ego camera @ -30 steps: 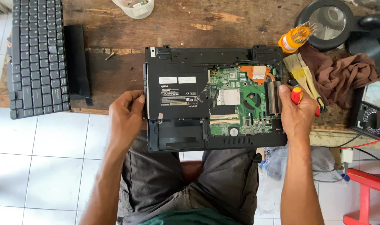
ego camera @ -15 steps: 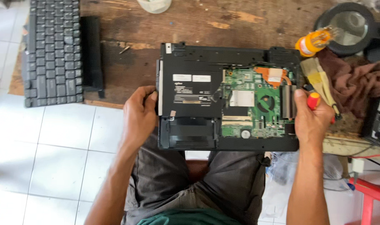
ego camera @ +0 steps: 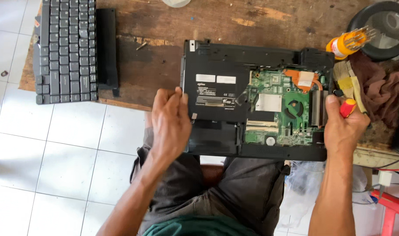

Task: The person removes screws from the bottom of a laptop, detaches a cover, and then reattaches the cover and screws it back in place. The person uses a screwdriver to remove and tighten screws and handles the laptop cover by hand.

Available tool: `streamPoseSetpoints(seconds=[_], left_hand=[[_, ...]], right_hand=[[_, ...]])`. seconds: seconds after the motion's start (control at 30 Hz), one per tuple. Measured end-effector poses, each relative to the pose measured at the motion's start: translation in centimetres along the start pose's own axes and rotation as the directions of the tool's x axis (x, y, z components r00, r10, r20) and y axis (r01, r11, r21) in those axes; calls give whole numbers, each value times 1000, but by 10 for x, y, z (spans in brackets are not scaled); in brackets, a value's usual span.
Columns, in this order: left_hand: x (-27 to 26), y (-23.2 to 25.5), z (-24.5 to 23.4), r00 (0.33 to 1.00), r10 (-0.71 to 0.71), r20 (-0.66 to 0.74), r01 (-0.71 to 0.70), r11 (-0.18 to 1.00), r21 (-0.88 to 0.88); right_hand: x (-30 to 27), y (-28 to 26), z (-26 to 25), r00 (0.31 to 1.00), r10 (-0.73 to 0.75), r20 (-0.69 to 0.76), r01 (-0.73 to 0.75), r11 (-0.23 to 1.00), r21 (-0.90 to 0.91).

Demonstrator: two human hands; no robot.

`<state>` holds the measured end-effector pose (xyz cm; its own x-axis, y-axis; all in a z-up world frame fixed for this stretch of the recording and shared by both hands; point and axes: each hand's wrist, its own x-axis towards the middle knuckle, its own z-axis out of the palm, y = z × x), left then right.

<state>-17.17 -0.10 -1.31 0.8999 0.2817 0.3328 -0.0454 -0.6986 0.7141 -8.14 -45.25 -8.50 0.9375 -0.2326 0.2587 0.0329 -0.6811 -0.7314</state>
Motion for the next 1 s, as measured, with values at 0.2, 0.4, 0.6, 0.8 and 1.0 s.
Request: streamPoseSetpoints(seconds=[0.2,0.4,0.6,0.8,1.0], left_hand=[[3,-17,-13,989,-98,112,115,982,-153],[11,-10,-25,928,-290,233,337,920,-200],[5,-20,-20,929,-300,217,352,897,-269],[14,9,-39,940,-322,111,332,939,-88],[42,48,30,923,351,159,-333,934,-132]], right_hand=[[-4,-5,3,998,58,-8,-58,998,-1],[-6,-14,4,998,61,-24,-59,996,62],[-5,-9,8,999,37,-20,-33,989,143],[-6,-25,6,998,55,-8,-53,986,159],[-6,-43,5,997,76,-3,-74,978,194]])
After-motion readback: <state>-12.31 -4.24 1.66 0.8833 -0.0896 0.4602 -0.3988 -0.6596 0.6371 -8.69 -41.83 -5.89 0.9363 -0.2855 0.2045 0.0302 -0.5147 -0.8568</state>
